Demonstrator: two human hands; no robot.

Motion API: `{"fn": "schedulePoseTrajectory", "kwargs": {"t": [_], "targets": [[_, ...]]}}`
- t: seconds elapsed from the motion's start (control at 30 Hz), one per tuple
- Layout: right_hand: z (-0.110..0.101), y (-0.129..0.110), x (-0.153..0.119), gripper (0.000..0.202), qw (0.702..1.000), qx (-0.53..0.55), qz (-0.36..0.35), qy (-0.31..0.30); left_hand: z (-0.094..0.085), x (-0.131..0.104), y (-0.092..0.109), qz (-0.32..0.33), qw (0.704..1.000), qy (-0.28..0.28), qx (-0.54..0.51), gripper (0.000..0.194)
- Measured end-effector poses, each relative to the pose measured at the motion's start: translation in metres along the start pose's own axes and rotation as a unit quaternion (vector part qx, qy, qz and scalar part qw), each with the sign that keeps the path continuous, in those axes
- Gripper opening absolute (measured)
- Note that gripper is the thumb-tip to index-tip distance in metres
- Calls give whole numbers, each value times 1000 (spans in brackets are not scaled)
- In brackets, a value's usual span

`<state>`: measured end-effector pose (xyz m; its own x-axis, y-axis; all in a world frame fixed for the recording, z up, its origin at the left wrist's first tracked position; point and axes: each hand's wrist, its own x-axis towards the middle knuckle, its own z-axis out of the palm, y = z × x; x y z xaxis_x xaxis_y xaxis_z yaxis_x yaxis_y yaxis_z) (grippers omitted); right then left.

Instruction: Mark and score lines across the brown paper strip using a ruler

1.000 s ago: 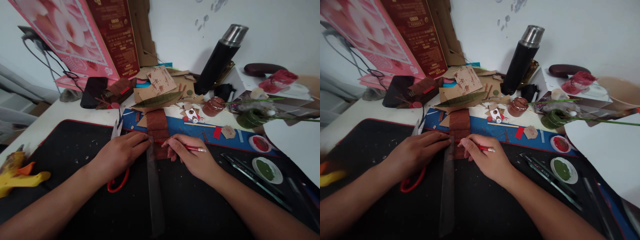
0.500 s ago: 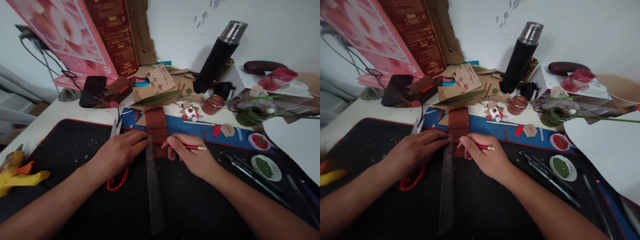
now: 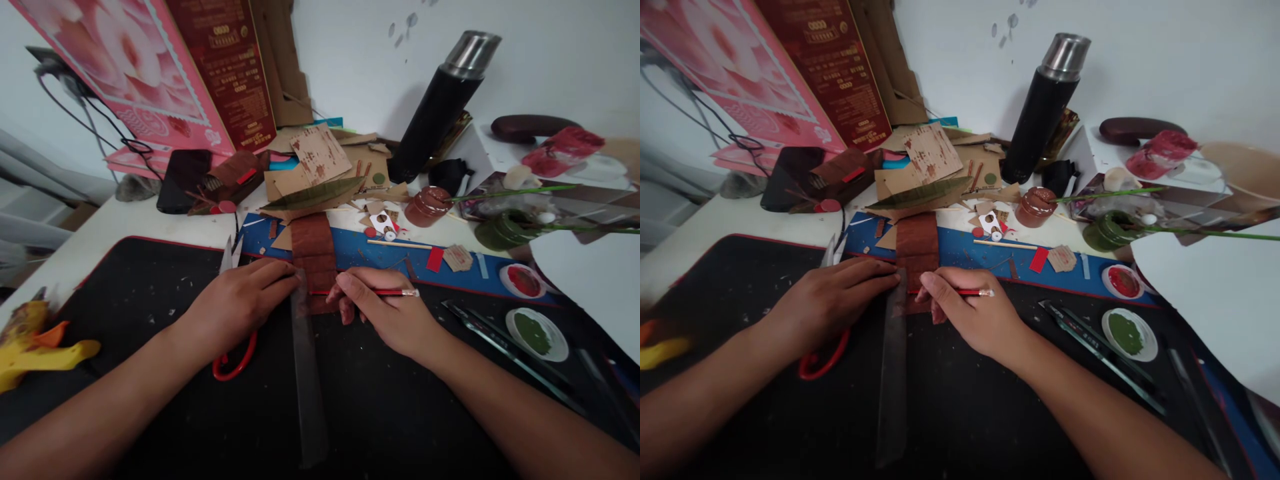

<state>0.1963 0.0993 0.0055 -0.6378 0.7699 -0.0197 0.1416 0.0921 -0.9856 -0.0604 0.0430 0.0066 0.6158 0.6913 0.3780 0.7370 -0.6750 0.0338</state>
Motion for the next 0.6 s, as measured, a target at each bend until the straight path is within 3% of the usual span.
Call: {"fn": "schedulePoseTrajectory", "kwargs": {"t": [0.6], "targets": [[-1,-2,0,41,1000,-6,-10,1,4,-1,-1,-6,1000,7,4,28]]}}
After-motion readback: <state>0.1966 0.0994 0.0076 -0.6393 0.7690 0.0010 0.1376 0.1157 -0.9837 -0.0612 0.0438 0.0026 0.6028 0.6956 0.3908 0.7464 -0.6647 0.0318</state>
